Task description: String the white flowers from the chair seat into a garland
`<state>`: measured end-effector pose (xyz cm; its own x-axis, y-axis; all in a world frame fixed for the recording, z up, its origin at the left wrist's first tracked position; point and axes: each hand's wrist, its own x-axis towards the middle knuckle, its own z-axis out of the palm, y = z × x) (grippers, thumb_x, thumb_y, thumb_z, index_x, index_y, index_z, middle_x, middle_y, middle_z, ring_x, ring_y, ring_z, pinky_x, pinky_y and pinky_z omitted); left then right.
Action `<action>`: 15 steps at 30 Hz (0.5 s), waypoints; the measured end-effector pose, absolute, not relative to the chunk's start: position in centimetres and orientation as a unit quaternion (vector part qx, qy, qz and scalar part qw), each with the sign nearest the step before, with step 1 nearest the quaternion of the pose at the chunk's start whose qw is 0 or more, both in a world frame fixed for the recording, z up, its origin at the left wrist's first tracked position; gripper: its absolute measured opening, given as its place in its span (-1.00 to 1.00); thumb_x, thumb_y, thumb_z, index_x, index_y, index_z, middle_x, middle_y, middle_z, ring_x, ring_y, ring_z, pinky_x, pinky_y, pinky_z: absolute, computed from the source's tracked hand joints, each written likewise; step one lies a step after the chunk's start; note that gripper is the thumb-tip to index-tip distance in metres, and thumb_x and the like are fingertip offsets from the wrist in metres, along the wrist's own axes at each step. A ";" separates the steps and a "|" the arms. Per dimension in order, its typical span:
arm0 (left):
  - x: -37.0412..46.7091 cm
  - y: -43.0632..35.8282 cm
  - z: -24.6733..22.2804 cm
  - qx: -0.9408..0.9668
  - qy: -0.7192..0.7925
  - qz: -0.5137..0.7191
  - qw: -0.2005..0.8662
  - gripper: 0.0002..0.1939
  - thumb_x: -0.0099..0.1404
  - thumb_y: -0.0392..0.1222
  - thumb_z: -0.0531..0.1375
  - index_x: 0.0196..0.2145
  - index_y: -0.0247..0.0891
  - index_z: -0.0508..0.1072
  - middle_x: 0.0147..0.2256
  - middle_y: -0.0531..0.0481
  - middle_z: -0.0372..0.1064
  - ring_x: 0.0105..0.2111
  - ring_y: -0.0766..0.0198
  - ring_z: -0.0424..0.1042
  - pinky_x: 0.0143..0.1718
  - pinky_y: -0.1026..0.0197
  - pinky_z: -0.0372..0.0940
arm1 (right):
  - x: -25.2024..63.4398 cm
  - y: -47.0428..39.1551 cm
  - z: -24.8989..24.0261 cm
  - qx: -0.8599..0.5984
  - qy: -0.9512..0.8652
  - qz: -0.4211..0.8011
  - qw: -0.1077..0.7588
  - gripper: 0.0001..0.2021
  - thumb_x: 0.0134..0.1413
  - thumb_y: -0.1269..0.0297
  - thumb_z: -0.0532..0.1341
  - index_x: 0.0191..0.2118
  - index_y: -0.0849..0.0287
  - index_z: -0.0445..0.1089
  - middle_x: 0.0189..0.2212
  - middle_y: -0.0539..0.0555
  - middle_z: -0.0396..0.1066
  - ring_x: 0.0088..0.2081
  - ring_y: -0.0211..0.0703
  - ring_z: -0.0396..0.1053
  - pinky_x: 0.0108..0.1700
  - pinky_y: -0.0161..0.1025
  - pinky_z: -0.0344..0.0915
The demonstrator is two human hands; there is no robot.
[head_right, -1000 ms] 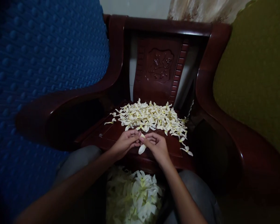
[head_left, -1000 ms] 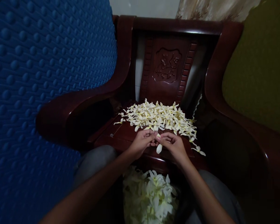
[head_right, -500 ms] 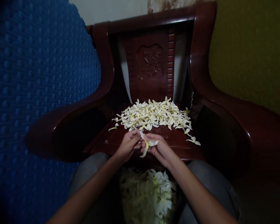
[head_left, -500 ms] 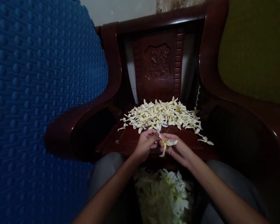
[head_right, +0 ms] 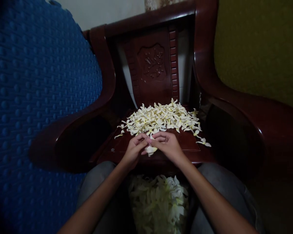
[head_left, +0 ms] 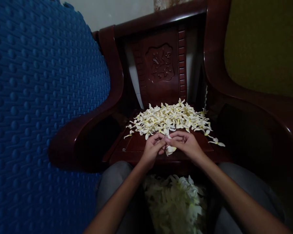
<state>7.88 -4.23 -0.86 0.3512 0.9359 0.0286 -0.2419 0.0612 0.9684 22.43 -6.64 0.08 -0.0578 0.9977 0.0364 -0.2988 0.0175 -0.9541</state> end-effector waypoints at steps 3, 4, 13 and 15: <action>7.6 -4.4 -0.3 0.506 0.327 0.441 0.665 -0.67 0.08 -0.03 0.32 -0.50 -0.31 0.30 -0.59 0.11 0.16 -0.61 0.46 0.10 -0.64 0.43 -0.07 | 23.6 -6.1 0.2 -0.429 -0.433 0.519 0.600 -0.68 -0.33 0.15 0.47 -0.43 0.25 0.50 -0.52 0.07 0.52 -0.46 -0.16 0.45 -0.34 -0.27 0.34; 7.5 -4.4 0.0 0.519 0.315 0.430 0.669 -0.66 0.09 -0.03 0.31 -0.52 -0.32 0.29 -0.59 0.11 0.15 -0.60 0.46 0.10 -0.62 0.41 -0.05 | 24.1 -5.9 0.2 -0.436 -0.419 0.496 0.623 -0.70 -0.27 0.13 0.44 -0.42 0.25 0.51 -0.50 0.08 0.53 -0.45 -0.15 0.45 -0.32 -0.24 0.35; 7.5 -4.9 0.5 0.787 0.293 0.220 0.497 -0.60 0.28 0.02 0.13 -0.56 -0.34 0.44 -0.54 -0.01 0.34 -0.48 0.32 0.29 -0.39 0.30 0.15 | 26.5 -5.5 0.4 -0.464 -0.403 0.410 0.674 -0.68 0.02 0.01 0.27 -0.33 0.19 0.54 -0.36 0.11 0.54 -0.25 -0.05 0.44 -0.15 -0.17 0.31; 7.6 -4.5 0.3 0.764 0.333 0.291 0.470 -0.55 0.32 0.03 0.06 -0.58 -0.33 0.43 -0.56 -0.02 0.34 -0.48 0.31 0.31 -0.36 0.29 0.19 | 25.9 -5.6 0.2 -0.469 -0.442 0.405 0.649 -0.67 0.02 -0.02 0.25 -0.35 0.17 0.53 -0.38 0.10 0.54 -0.22 -0.02 0.44 -0.10 -0.16 0.29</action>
<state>7.65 -4.49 0.27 0.6089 0.7821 0.1326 0.2339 -0.3368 0.9121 25.91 -5.64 0.15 0.2814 0.9396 0.1950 -0.1106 0.2336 -0.9660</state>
